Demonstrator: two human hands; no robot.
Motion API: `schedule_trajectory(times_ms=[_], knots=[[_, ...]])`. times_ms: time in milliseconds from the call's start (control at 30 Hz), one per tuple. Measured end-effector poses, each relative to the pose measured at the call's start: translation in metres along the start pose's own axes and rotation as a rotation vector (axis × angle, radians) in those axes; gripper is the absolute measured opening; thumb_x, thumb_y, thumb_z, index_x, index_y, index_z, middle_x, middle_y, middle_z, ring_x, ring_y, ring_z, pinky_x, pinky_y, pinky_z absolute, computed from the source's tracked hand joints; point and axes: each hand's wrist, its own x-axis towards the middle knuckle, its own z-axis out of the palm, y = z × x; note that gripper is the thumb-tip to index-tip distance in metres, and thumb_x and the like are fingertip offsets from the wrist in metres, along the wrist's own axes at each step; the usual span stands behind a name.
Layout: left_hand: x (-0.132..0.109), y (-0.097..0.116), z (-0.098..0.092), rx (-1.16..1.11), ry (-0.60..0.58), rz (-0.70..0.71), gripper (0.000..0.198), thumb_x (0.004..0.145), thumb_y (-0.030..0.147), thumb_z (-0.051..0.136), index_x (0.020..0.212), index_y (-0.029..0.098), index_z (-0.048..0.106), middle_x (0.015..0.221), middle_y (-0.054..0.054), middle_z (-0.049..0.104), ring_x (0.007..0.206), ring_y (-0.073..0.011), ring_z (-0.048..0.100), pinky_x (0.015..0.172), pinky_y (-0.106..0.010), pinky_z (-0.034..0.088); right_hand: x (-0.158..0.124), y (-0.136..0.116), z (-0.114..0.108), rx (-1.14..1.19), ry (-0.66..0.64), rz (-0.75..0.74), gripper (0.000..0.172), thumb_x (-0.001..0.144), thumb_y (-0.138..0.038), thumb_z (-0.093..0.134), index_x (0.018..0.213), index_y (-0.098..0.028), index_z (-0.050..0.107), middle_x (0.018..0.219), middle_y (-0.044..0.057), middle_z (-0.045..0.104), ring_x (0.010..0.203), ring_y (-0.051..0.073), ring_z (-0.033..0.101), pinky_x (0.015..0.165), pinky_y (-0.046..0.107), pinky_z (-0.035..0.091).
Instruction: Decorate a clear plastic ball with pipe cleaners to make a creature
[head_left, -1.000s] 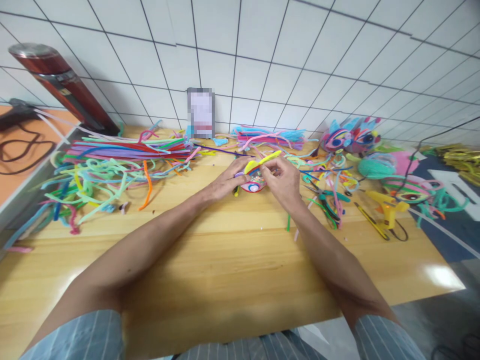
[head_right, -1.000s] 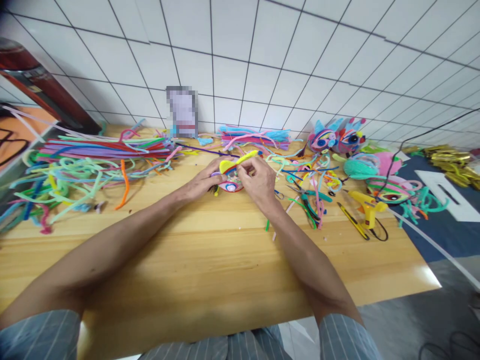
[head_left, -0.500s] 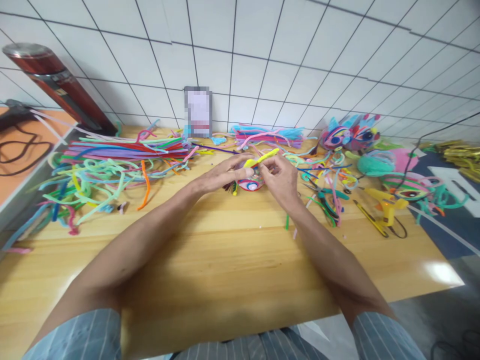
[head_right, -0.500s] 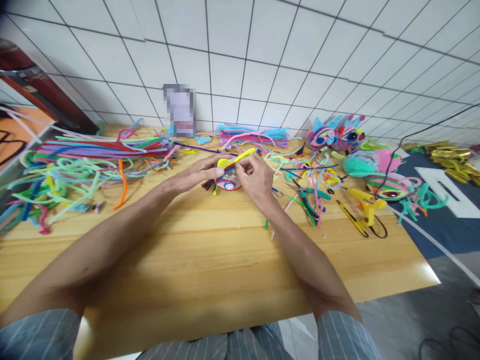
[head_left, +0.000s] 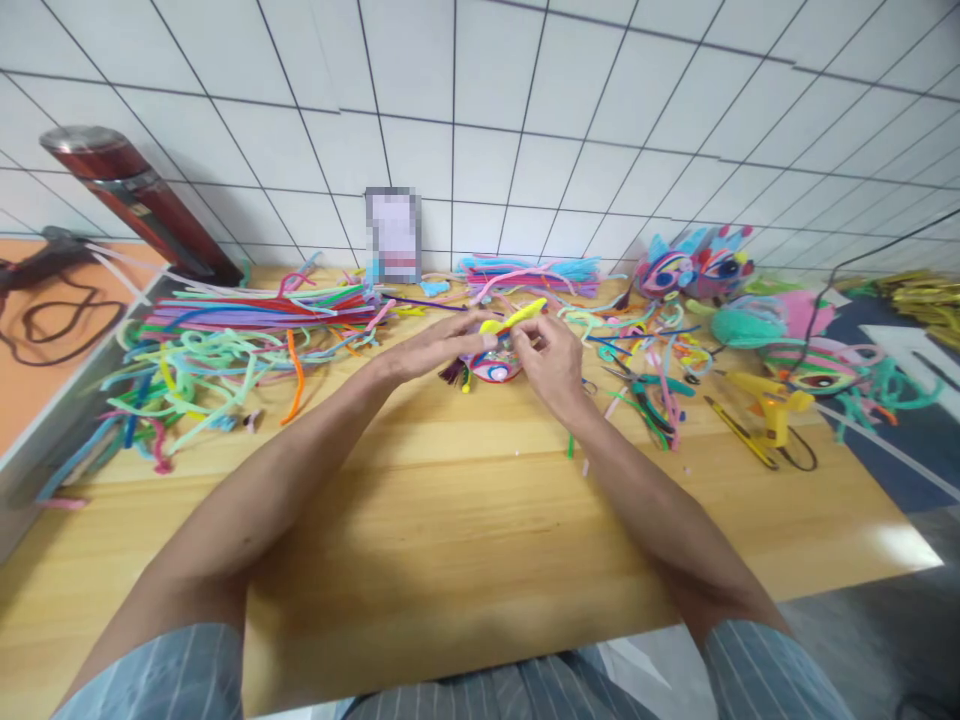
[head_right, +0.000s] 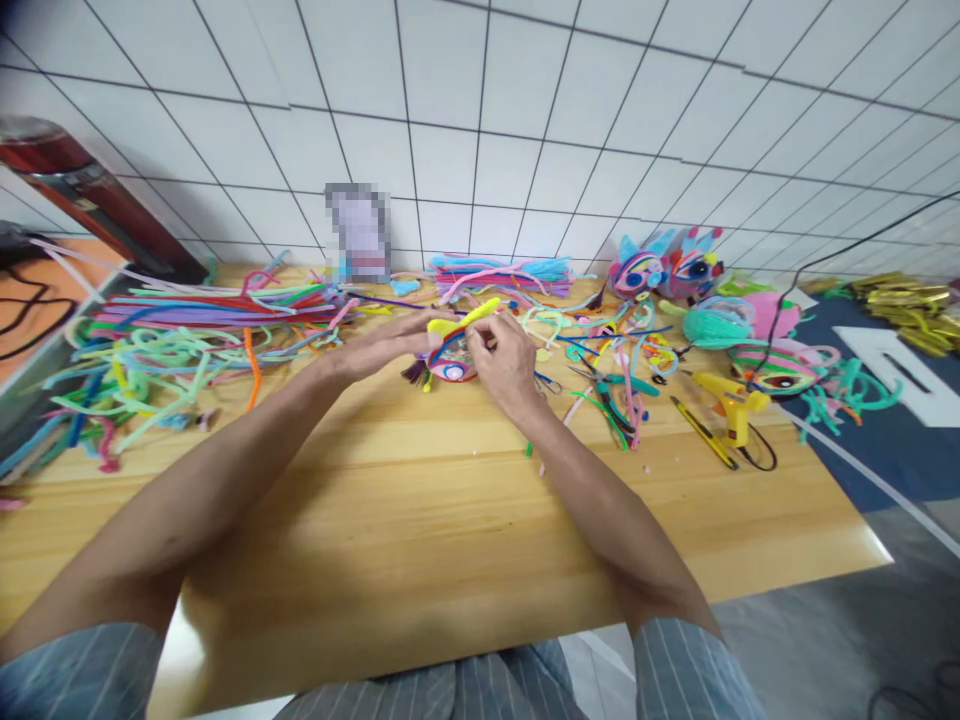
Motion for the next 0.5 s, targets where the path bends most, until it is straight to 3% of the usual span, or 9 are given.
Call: schedule_trajectory(times_ms=[133, 333, 433, 500], knots=[[0.017, 0.026, -0.012, -0.018, 0.039, -0.194, 0.075, 0.1, 0.087, 0.055, 0.131, 0.024, 0.082, 0.155, -0.014, 0.075, 0.143, -0.0418, 0.068, 0.123, -0.06, 0.056, -0.005, 0.003, 0.0, 0.015, -0.015, -0.02, 0.017, 0.102, -0.022, 0.063, 0.089, -0.026, 0.073, 0.09, 0.004, 0.075, 0.084, 0.022, 0.07, 0.082, 0.037, 0.058], [0.05, 0.059, -0.023, 0.237, -0.122, -0.363, 0.055, 0.073, 0.061, 0.084, 0.119, 0.03, 0.083, 0.136, -0.007, 0.082, 0.133, -0.0402, 0.072, 0.099, -0.046, 0.068, -0.007, 0.01, 0.003, -0.019, -0.014, -0.074, 0.022, 0.094, -0.013, 0.06, 0.095, -0.026, 0.078, 0.095, 0.005, 0.078, 0.089, 0.024, 0.073, 0.085, 0.038, 0.06], [0.064, 0.062, -0.023, 0.304, -0.197, -0.412, 0.052, 0.066, 0.052, 0.088, 0.113, 0.028, 0.084, 0.123, -0.008, 0.083, 0.12, -0.0387, 0.075, 0.096, -0.047, 0.069, -0.008, 0.014, 0.007, -0.014, -0.007, -0.1, 0.025, 0.095, -0.013, 0.058, 0.097, -0.026, 0.079, 0.098, 0.006, 0.079, 0.09, 0.024, 0.073, 0.086, 0.038, 0.06], [0.071, 0.06, -0.023, 0.308, -0.226, -0.42, 0.059, 0.063, 0.048, 0.09, 0.118, 0.028, 0.085, 0.124, -0.009, 0.083, 0.114, -0.0364, 0.076, 0.096, -0.048, 0.069, -0.009, 0.015, 0.009, -0.001, -0.003, -0.104, 0.025, 0.095, -0.013, 0.057, 0.097, -0.026, 0.078, 0.101, 0.006, 0.079, 0.092, 0.025, 0.074, 0.087, 0.038, 0.061]])
